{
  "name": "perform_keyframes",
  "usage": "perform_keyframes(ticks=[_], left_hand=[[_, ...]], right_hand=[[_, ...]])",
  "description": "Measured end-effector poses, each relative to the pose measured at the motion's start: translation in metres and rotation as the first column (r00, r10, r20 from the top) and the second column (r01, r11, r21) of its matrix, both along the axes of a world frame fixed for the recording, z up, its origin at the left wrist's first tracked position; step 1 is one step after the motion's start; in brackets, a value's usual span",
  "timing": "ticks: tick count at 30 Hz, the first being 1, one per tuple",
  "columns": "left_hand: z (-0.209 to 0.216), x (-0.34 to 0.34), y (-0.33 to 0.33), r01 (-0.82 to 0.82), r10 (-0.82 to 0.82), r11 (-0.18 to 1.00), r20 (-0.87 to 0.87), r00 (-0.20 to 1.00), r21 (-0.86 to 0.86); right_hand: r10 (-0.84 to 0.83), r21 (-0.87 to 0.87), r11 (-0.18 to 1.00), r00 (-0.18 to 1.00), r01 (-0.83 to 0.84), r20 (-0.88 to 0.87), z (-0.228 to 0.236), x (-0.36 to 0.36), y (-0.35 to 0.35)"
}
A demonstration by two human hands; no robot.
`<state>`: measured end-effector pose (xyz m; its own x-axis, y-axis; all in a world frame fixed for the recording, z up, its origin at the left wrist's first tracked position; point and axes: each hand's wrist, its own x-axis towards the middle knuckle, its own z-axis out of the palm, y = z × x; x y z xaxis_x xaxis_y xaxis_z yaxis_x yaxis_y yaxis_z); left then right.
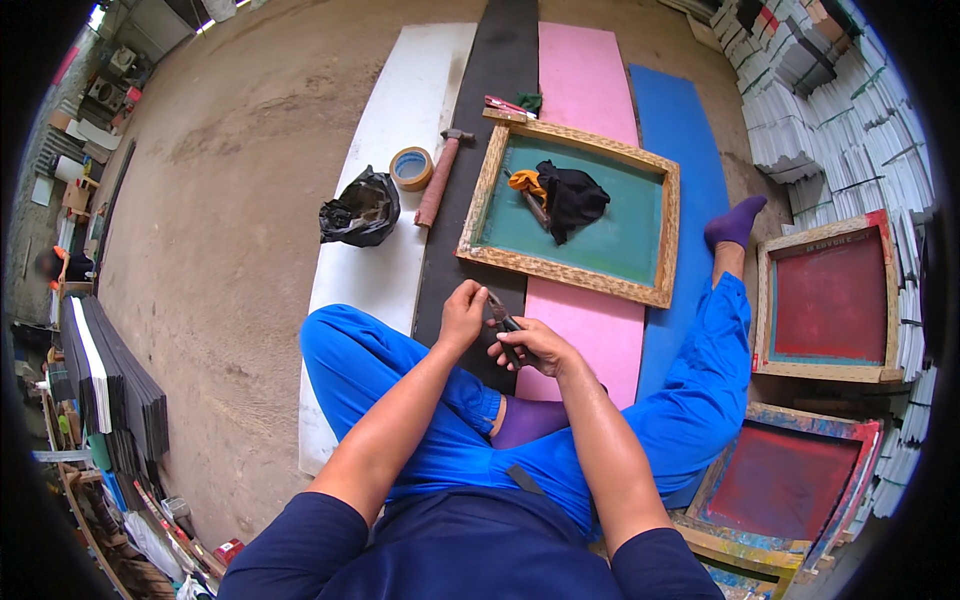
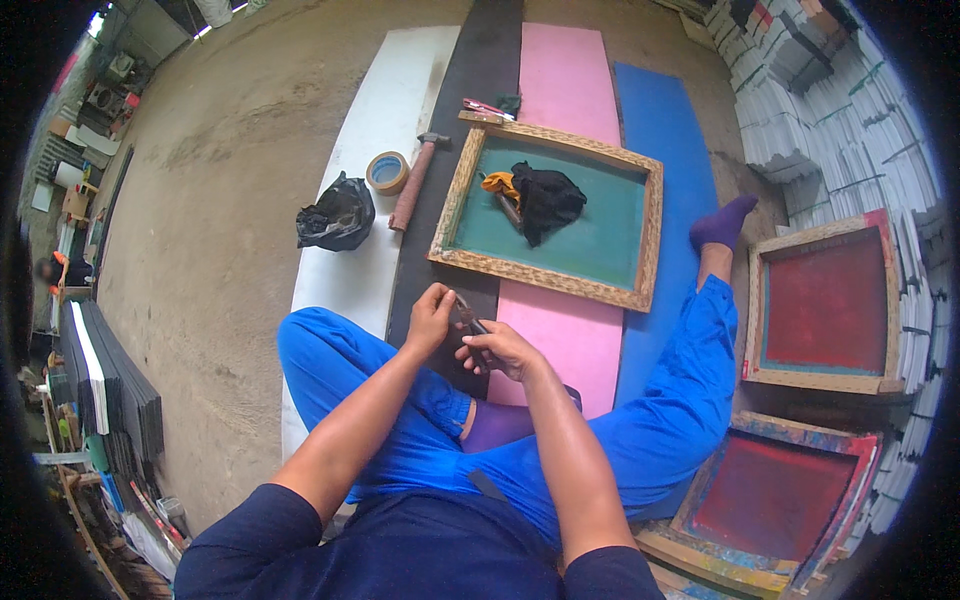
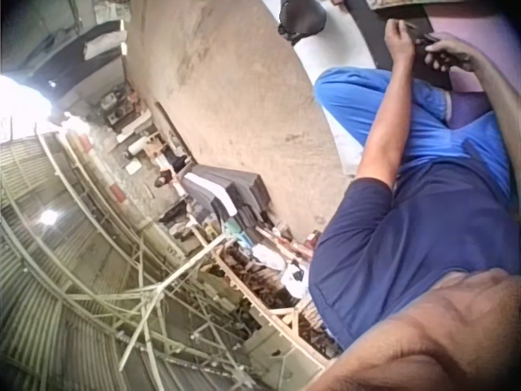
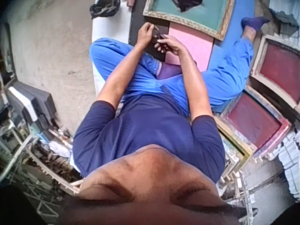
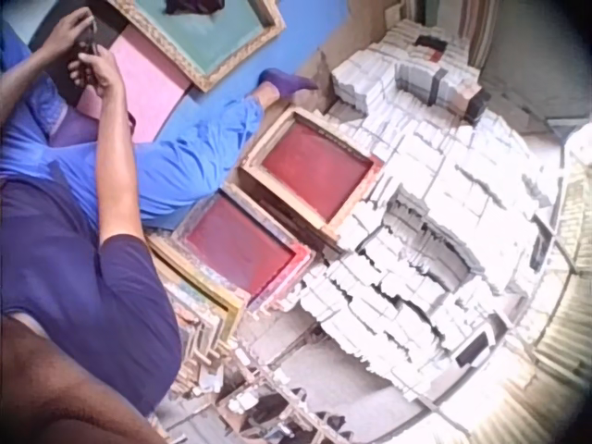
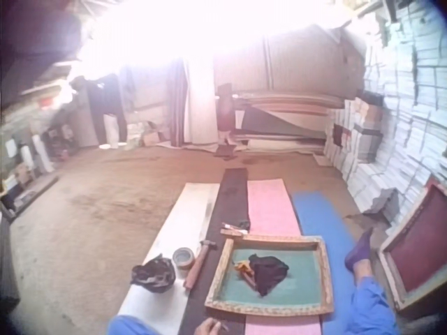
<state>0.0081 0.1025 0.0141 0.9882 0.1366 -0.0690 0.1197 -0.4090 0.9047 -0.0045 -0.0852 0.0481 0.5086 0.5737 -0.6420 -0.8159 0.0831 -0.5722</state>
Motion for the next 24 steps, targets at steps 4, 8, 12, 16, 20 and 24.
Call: perform_keyframes(ticks=[4,8,12,16,20,24], left_hand=[[-0.013,-0.003,0.007,-0.058,0.056,0.991,0.018,0.998,0.118],[-0.022,-0.003,0.003,-0.076,0.066,0.984,0.066,0.996,0.163],[-0.021,0.004,0.008,-0.170,0.169,0.953,0.028,0.985,0.250],[0.006,0.005,0.009,-0.082,0.196,0.857,-0.176,0.965,0.509],[0.003,0.004,0.000,-0.034,0.091,0.848,-0.082,0.992,0.529],[0.004,0.006,-0.033,-0.004,-0.173,0.796,0.234,0.957,0.605]], right_hand=[[0.121,-0.211,0.971,0.991,-0.109,0.047,-0.022,0.005,0.006],[0.099,-0.192,0.977,0.995,-0.096,0.010,-0.019,0.000,0.006],[0.045,-0.145,0.988,0.999,-0.047,-0.016,-0.018,-0.005,-0.014],[-0.027,-0.307,0.949,0.990,0.068,0.137,-0.023,-0.017,-0.042],[-0.042,-0.525,0.824,0.946,0.216,0.322,-0.031,-0.022,-0.093],[0.089,-0.729,0.519,0.821,0.446,0.564,-0.058,-0.023,-0.155]])
